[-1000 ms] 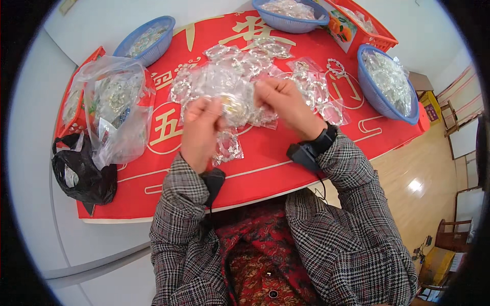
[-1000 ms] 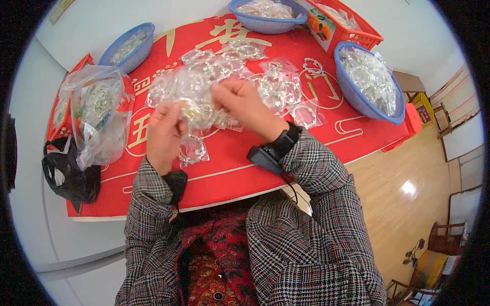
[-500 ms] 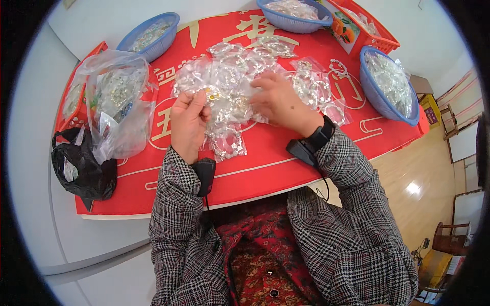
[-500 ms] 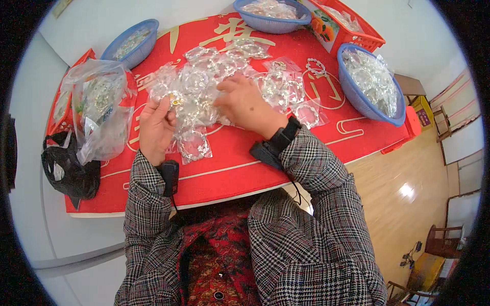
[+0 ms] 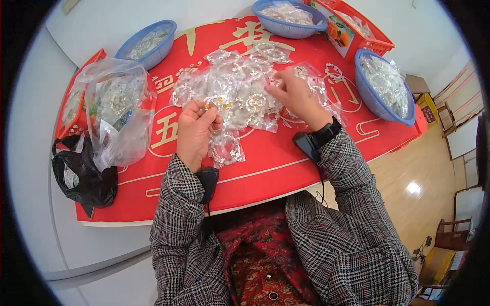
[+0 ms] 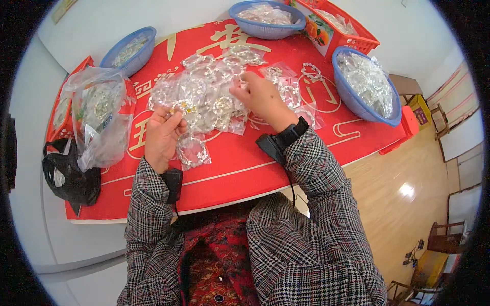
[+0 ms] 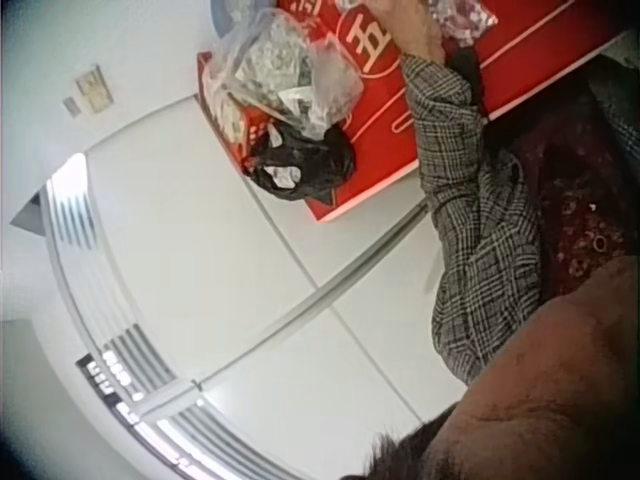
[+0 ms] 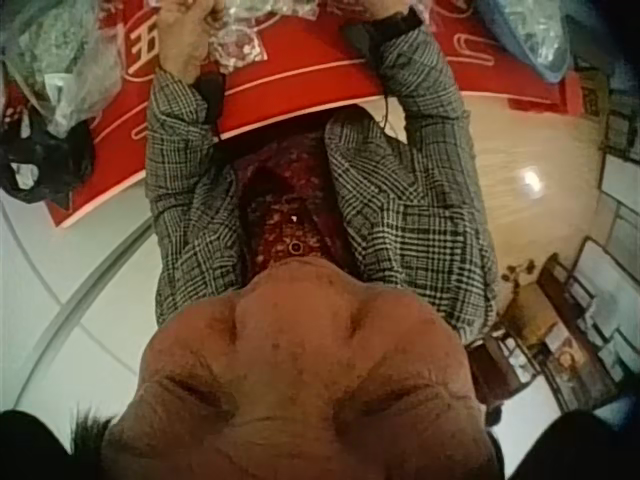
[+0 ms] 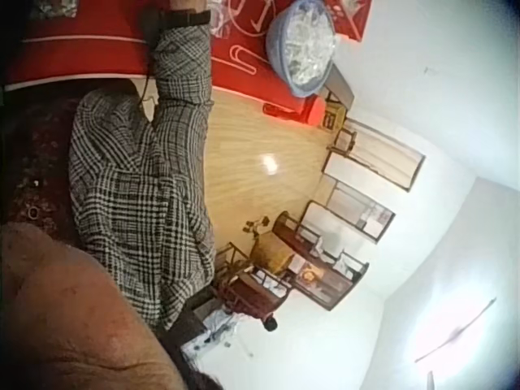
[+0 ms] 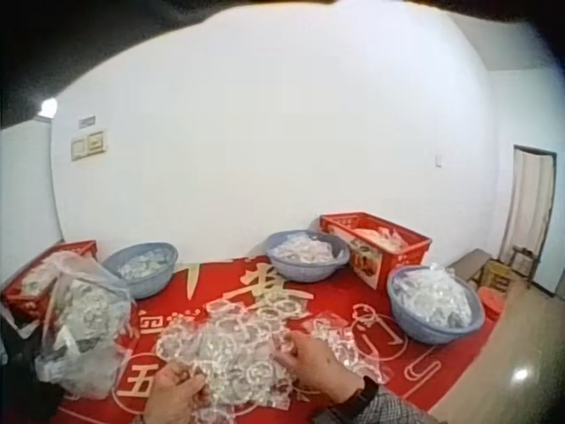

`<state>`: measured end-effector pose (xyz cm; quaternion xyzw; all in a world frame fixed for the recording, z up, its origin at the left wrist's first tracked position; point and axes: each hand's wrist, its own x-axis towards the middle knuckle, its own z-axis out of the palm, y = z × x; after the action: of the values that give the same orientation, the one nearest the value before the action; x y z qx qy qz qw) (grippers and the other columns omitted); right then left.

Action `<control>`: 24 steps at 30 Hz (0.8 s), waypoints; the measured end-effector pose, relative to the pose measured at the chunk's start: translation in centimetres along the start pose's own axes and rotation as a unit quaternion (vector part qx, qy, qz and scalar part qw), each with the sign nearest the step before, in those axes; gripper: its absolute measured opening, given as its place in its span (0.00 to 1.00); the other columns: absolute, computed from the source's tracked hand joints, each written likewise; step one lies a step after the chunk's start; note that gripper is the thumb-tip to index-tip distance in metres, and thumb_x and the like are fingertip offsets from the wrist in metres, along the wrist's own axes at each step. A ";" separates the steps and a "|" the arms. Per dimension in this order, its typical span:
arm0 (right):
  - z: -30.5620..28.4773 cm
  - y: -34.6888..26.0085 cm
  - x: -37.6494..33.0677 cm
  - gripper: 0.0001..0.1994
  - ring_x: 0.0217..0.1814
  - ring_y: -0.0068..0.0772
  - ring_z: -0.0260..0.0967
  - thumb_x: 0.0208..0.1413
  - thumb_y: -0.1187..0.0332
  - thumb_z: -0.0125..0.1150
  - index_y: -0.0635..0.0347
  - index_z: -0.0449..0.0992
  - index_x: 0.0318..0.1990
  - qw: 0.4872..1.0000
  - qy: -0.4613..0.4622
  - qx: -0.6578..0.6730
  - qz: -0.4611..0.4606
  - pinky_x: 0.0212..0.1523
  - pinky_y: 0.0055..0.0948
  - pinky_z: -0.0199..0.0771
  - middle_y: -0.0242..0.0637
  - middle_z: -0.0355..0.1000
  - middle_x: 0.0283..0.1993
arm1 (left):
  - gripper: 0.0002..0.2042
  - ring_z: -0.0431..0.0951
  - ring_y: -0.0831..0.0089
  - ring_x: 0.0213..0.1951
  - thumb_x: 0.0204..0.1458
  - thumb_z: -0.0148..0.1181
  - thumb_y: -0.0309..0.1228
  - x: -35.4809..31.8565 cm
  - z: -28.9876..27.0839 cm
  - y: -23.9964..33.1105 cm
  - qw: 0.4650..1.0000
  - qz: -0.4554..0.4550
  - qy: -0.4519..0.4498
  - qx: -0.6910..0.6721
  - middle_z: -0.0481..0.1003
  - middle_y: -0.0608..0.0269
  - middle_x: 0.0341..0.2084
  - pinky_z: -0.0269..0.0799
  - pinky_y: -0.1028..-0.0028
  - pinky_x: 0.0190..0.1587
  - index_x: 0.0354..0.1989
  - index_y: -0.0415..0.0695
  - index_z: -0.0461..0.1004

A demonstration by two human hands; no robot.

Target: Assembling or sorting small clear plastic components at a table.

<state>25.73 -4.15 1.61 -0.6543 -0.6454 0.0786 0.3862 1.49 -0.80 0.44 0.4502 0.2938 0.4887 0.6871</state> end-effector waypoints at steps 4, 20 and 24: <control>1.1 1.1 0.2 0.06 0.26 0.20 0.65 0.49 0.71 0.57 0.63 0.70 0.33 0.981 -0.117 0.151 0.024 0.26 0.20 0.64 0.33 0.69 0.26 | 0.11 0.72 0.79 0.24 0.49 0.54 0.22 0.0 0.1 -0.1 1.000 0.010 -0.011 0.017 0.70 0.64 0.26 0.69 0.81 0.26 0.42 0.39 0.65; 2.4 -0.3 -0.2 0.24 0.29 0.27 0.69 0.41 0.69 0.64 0.67 0.63 0.47 0.998 0.039 0.007 -0.056 0.29 0.25 0.68 0.40 0.69 0.29 | 0.11 0.72 0.79 0.25 0.55 0.46 0.24 -0.2 0.6 -0.7 0.999 0.018 0.024 0.028 0.71 0.63 0.32 0.70 0.81 0.28 0.46 0.37 0.67; 2.5 -0.5 0.0 0.28 0.27 0.28 0.69 0.39 0.69 0.64 0.67 0.61 0.49 0.995 0.021 0.048 -0.086 0.28 0.26 0.68 0.42 0.69 0.28 | 0.09 0.72 0.79 0.25 0.54 0.47 0.24 -0.1 0.7 -0.9 0.999 0.013 0.023 0.032 0.72 0.63 0.32 0.70 0.81 0.28 0.42 0.37 0.69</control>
<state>23.84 -3.22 0.13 -0.5784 -0.6864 0.0620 0.4363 2.40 -1.26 -0.12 0.4642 0.3188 0.4978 0.6595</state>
